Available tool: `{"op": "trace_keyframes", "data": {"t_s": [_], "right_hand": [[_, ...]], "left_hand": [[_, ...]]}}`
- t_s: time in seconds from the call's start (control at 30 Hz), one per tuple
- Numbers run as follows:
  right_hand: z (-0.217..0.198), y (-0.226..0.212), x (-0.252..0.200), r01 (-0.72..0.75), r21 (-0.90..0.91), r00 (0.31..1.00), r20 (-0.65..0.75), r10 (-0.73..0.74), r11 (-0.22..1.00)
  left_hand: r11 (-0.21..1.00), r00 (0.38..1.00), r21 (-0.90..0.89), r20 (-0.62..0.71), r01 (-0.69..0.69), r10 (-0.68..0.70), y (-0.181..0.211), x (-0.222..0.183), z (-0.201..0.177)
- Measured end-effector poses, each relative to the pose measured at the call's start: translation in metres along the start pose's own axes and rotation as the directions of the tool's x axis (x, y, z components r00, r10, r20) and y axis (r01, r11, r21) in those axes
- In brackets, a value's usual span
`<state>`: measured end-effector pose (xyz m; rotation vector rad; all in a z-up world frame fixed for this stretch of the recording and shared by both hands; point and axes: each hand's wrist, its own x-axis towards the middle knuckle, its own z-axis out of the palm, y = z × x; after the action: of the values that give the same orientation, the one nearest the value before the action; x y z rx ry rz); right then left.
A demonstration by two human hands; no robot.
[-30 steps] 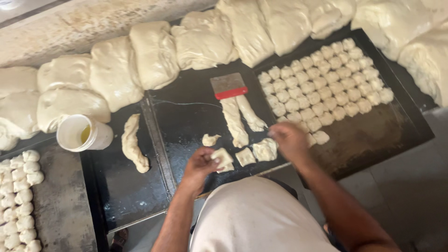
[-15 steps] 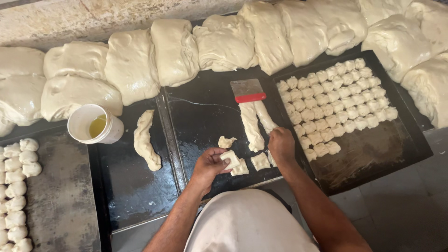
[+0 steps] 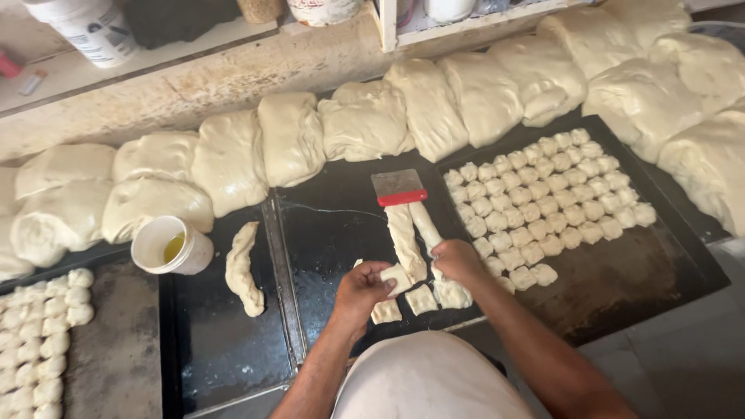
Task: The person shapes small pieces of dough by hand on a workbench, placing them onto a metal tray, and uses a hand-held cutter to divide a strip of dough into smaller sections.
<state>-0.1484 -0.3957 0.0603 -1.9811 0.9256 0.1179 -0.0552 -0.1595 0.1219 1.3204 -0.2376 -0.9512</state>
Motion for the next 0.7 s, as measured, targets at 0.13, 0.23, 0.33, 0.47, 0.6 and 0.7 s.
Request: {"op": "trace_keyframes", "data": {"t_s": [0.13, 0.23, 0.33, 0.47, 0.6, 0.7], "right_hand": [[-0.038, -0.012, -0.05, -0.021, 0.547, 0.961, 0.241, -0.134, 0.837], [-0.037, -0.025, -0.091, 0.163, 0.631, 0.955, 0.093, -0.282, 0.759], [-0.026, -0.041, -0.109, 0.458, 0.426, 0.884, -0.13, -0.448, 0.78], [-0.022, -0.048, -0.099, 0.517, 0.296, 0.855, -0.217, -0.471, 0.803], [-0.007, -0.042, -0.086, 0.087, 0.699, 0.973, 0.094, -0.211, 0.71], [0.009, -0.056, -0.119, 0.713, -0.109, 0.605, -0.405, -0.686, 0.693]], "left_hand": [[0.997, 0.994, 0.082, -0.111, 0.008, 0.001, -0.001, 0.003, 0.018], [0.989, 0.99, 0.148, -0.141, 0.005, 0.016, -0.005, 0.011, 0.034], [0.986, 0.996, 0.168, -0.082, -0.005, 0.019, -0.014, 0.012, 0.042], [0.995, 0.993, -0.011, 0.062, -0.1, 0.101, -0.004, 0.006, 0.036], [0.998, 0.993, 0.044, 0.108, 0.043, -0.048, 0.011, -0.005, 0.026], [0.969, 0.998, 0.246, 0.042, 0.038, -0.05, 0.014, 0.001, 0.02]]}}
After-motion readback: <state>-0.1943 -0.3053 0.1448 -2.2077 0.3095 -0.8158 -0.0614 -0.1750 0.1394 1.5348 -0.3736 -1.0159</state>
